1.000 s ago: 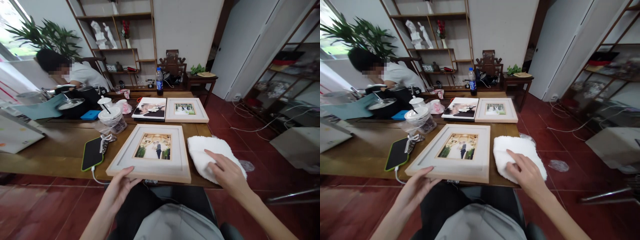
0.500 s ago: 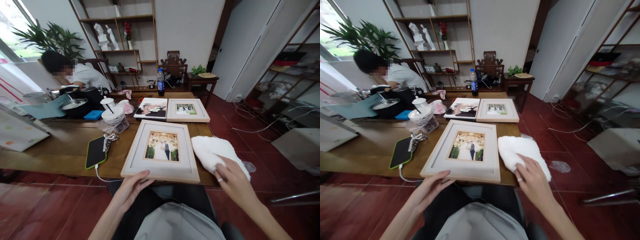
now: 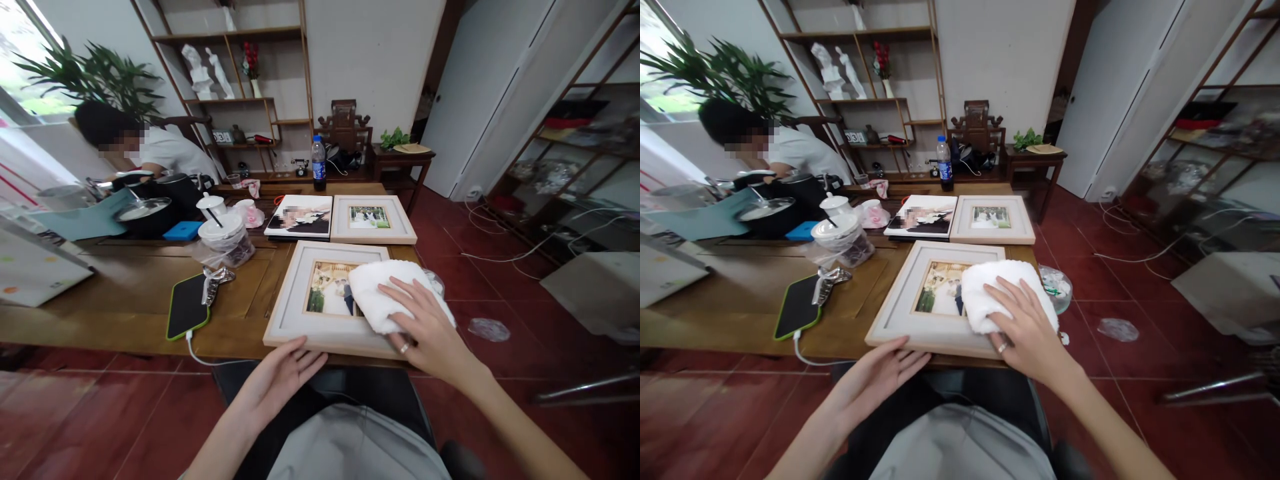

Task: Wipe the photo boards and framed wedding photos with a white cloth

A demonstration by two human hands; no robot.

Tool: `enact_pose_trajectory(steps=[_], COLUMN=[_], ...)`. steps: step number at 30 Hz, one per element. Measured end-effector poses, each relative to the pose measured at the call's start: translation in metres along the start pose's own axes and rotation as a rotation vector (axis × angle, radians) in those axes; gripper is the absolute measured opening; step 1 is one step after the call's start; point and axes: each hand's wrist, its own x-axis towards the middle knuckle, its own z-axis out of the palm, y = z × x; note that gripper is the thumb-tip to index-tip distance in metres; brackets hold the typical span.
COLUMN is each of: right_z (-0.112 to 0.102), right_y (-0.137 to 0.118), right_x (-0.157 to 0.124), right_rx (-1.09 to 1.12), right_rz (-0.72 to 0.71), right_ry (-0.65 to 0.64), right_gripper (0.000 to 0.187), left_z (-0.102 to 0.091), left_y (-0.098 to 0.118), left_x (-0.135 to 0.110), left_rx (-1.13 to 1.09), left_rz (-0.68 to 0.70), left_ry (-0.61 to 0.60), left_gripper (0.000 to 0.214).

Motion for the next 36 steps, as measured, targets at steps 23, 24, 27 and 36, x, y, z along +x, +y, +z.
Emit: enact_pose_trajectory(steps=[23, 24, 27, 36], right_z=[-0.025, -0.021, -0.005, -0.019], right_y=[0.092, 0.094, 0.093, 0.101], right_x=[0.017, 0.014, 0.009, 0.023], right_rx=[-0.004, -0.142, -0.318, 0.184], right_rz=[0.616, 0.553, 0.371, 0.442], right_ry=[0.706, 0.657, 0.396, 0.141], right_gripper=[0.012, 0.007, 0.018, 0.028], left_z=[0.005, 0.004, -0.001, -0.007], left_y=[0.082, 0.081, 0.077, 0.078], left_x=[0.101, 0.103, 0.106, 0.110], left_rx=[1.589, 1.605, 1.644, 1.671], left_rz=[0.896, 0.914, 0.933, 0.961], left_ry=[0.141, 0.127, 0.106, 0.086], left_gripper=[0.073, 0.070, 0.056, 0.049])
